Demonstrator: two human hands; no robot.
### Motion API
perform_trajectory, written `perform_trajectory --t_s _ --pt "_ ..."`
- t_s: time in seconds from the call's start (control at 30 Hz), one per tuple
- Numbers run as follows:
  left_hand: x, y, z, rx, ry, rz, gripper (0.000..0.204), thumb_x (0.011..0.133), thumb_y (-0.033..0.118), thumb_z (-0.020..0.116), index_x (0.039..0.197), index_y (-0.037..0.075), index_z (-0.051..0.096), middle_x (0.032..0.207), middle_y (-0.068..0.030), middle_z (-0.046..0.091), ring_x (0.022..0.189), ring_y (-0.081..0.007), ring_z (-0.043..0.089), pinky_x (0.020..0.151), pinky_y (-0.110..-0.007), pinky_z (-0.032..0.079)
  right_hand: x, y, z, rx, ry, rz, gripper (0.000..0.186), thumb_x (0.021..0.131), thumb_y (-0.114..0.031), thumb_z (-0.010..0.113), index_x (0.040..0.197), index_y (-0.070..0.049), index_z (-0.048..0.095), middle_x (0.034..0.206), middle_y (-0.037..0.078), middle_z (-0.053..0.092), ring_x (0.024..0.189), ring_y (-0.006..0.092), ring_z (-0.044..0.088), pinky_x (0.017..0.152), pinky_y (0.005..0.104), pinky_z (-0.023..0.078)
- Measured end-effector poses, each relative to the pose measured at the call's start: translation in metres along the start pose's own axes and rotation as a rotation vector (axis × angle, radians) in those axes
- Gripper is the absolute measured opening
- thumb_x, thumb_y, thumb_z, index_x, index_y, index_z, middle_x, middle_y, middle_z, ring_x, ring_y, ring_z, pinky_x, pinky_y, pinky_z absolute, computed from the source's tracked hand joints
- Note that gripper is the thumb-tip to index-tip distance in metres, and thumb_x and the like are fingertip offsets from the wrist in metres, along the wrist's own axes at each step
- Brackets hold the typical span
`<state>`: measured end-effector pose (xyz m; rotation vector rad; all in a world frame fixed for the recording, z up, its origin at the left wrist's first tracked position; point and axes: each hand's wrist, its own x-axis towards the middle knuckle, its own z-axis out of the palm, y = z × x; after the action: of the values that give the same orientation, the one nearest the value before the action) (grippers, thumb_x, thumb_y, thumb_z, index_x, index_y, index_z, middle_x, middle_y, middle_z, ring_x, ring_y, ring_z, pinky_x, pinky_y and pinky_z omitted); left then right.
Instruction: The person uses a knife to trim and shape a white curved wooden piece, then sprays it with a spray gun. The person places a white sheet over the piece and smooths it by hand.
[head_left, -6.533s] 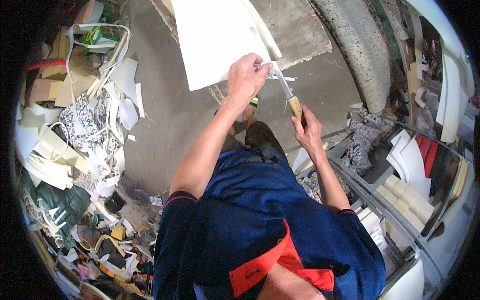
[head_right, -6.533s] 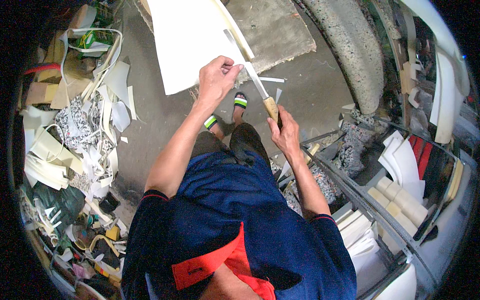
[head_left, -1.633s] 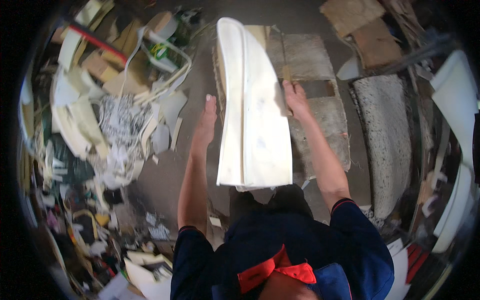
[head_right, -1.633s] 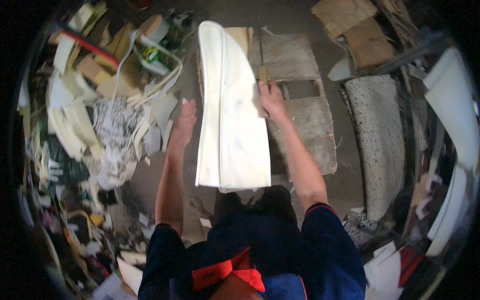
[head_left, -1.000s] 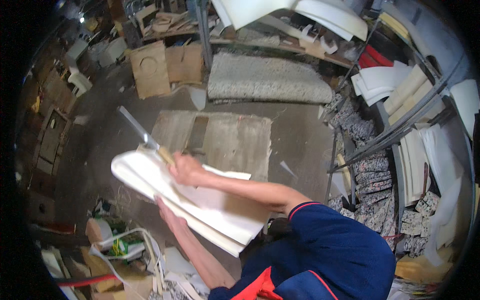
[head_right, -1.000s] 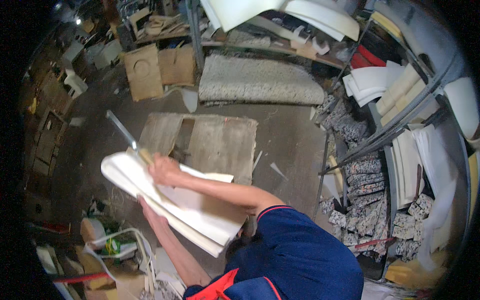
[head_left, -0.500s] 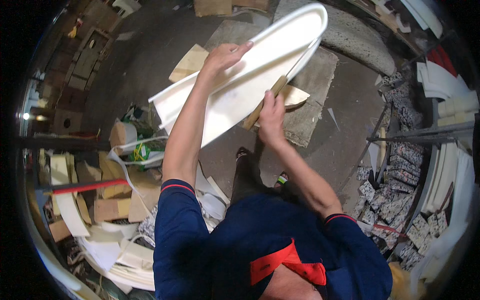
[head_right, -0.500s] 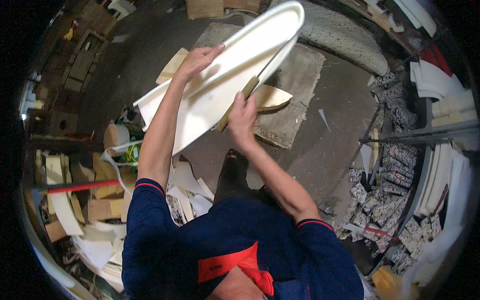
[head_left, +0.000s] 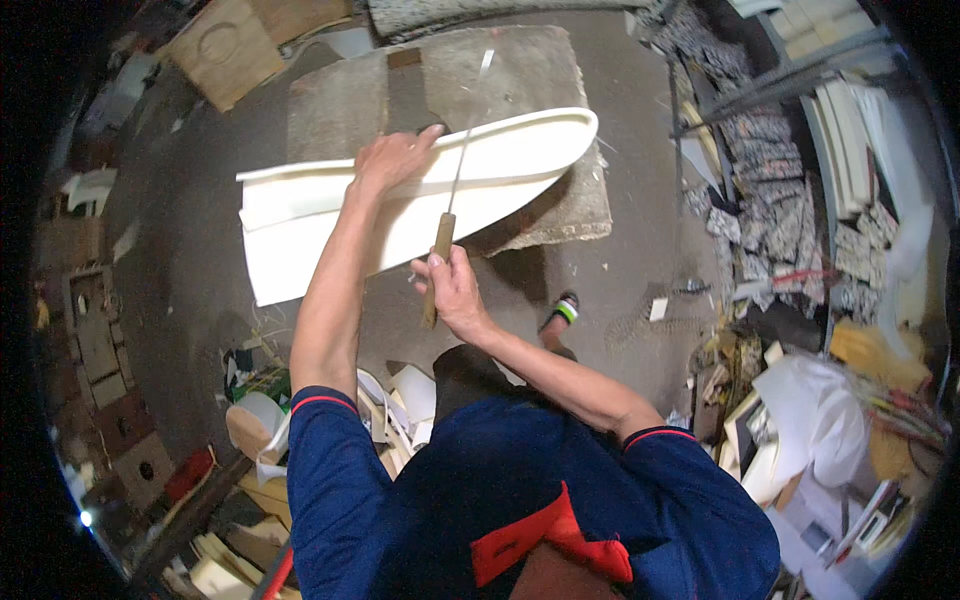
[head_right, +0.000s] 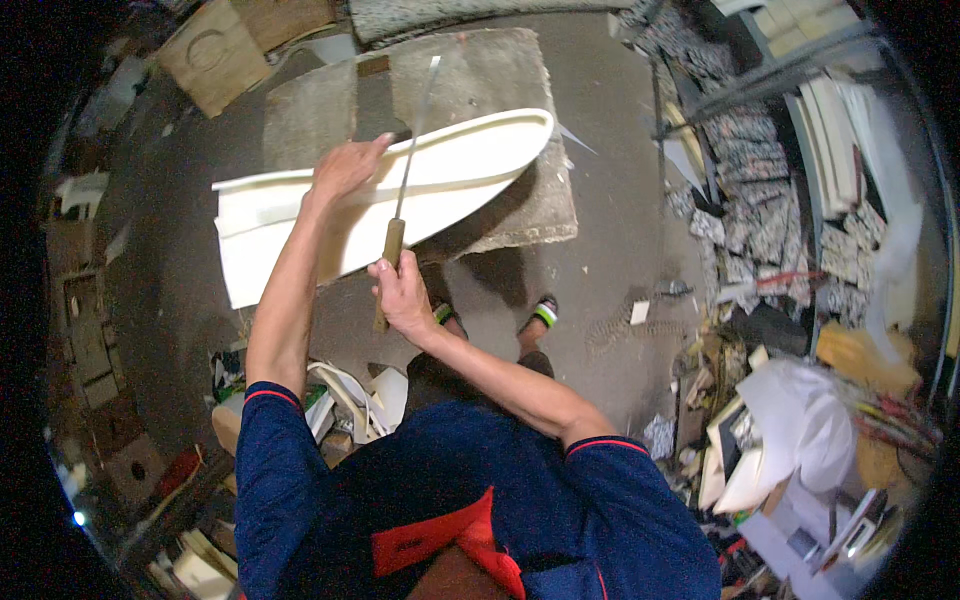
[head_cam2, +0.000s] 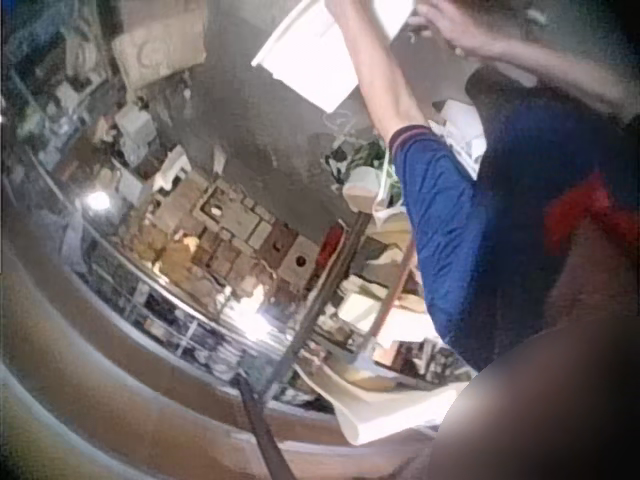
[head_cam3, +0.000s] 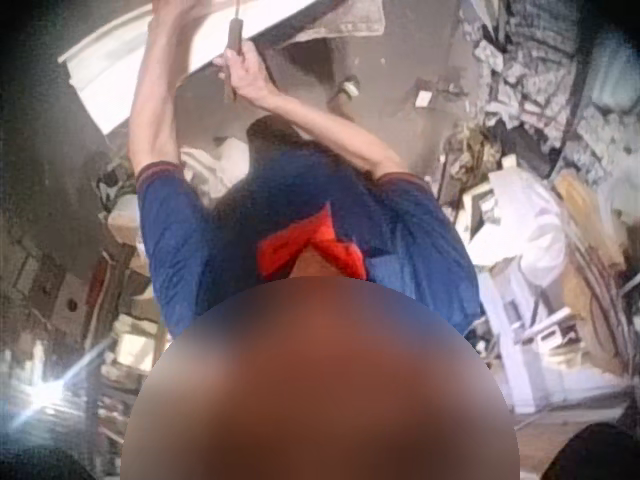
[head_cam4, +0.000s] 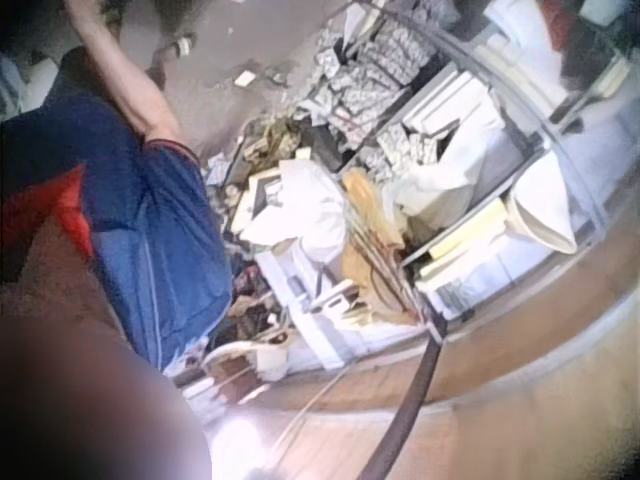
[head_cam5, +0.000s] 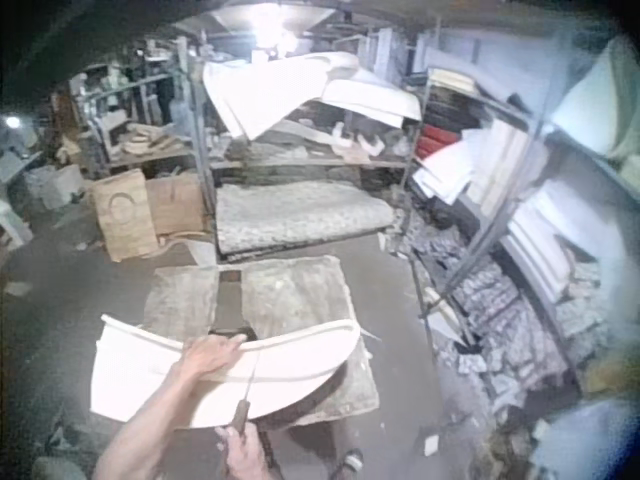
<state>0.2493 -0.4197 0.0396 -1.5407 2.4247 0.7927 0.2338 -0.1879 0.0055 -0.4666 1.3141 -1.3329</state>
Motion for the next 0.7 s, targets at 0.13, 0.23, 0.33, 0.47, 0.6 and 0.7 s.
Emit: perform_trajectory --t_s 0.13,0.23,0.33,0.47,0.6,0.7 --pt "0.0 -0.013 0.011 -0.045 0.054 0.022 0.071 0.094 0.067 0.035 0.119 0.013 0.072 0.121 -0.0196 0.068 0.119 -0.0376 0.061 0.105 -0.052 0.041 -0.003 -0.003 -0.047 -0.113 0.003 0.037 0.03 0.105 -0.023 0.049 0.124 0.0 0.047 0.097 0.008 0.06 0.091 0.0175 0.067 0.069 0.0294 0.059" --pt "0.003 -0.018 0.015 0.025 0.015 0.034 0.071 0.094 0.068 0.038 0.115 0.01 0.074 0.116 -0.0222 0.07 0.116 -0.036 0.063 0.106 -0.051 0.04 -0.026 -0.012 -0.109 -0.563 0.332 -0.189 0.035 0.095 -0.026 0.065 0.118 0.0 0.058 0.096 0.015 0.068 0.085 0.0232 0.067 0.077 0.0383 0.053" --pt "0.005 -0.021 0.02 -0.064 -0.021 0.054 0.07 0.093 0.068 0.044 0.121 0.01 0.07 0.121 -0.0196 0.068 0.123 -0.0364 0.058 0.108 -0.053 0.038 -0.076 -0.016 -0.171 -0.725 0.494 -0.245 0.042 0.093 -0.025 0.066 0.126 -0.001 0.057 0.105 0.017 0.07 0.095 0.0251 0.067 0.084 0.0391 0.052" --pt "-0.007 -0.007 0.041 0.083 0.478 0.536 0.067 0.087 0.061 0.062 0.128 0.008 0.063 0.136 -0.0188 0.057 0.133 -0.036 0.047 0.112 -0.058 0.031 -0.148 -0.017 -0.229 -0.993 0.61 -0.108 0.042 0.089 -0.018 0.069 0.126 -0.001 0.058 0.103 0.02 0.067 0.093 0.0314 0.067 0.081 0.0403 0.052" --pt "-0.028 0.045 0.081 0.156 0.471 0.683 0.061 0.081 0.051 0.075 0.122 0.008 0.063 0.137 -0.0195 0.053 0.136 -0.0376 0.041 0.113 -0.062 0.028 -0.185 -0.024 -0.265 -1.096 0.536 -0.178 0.039 0.086 -0.014 0.07 0.122 0.001 0.061 0.101 0.02 0.065 0.092 0.0362 0.065 0.08 0.041 0.051" --pt "-0.032 0.072 0.093 0.168 0.417 0.599 0.041 0.081 0.034 0.076 0.109 0.006 0.068 0.135 -0.019 0.054 0.135 -0.037 0.042 0.11 -0.062 0.03 -0.178 -0.031 -0.288 -1.169 0.423 -0.3 0.041 0.086 -0.014 0.071 0.122 0.001 0.06 0.098 0.021 0.063 0.09 0.038 0.064 0.078 0.0422 0.05"
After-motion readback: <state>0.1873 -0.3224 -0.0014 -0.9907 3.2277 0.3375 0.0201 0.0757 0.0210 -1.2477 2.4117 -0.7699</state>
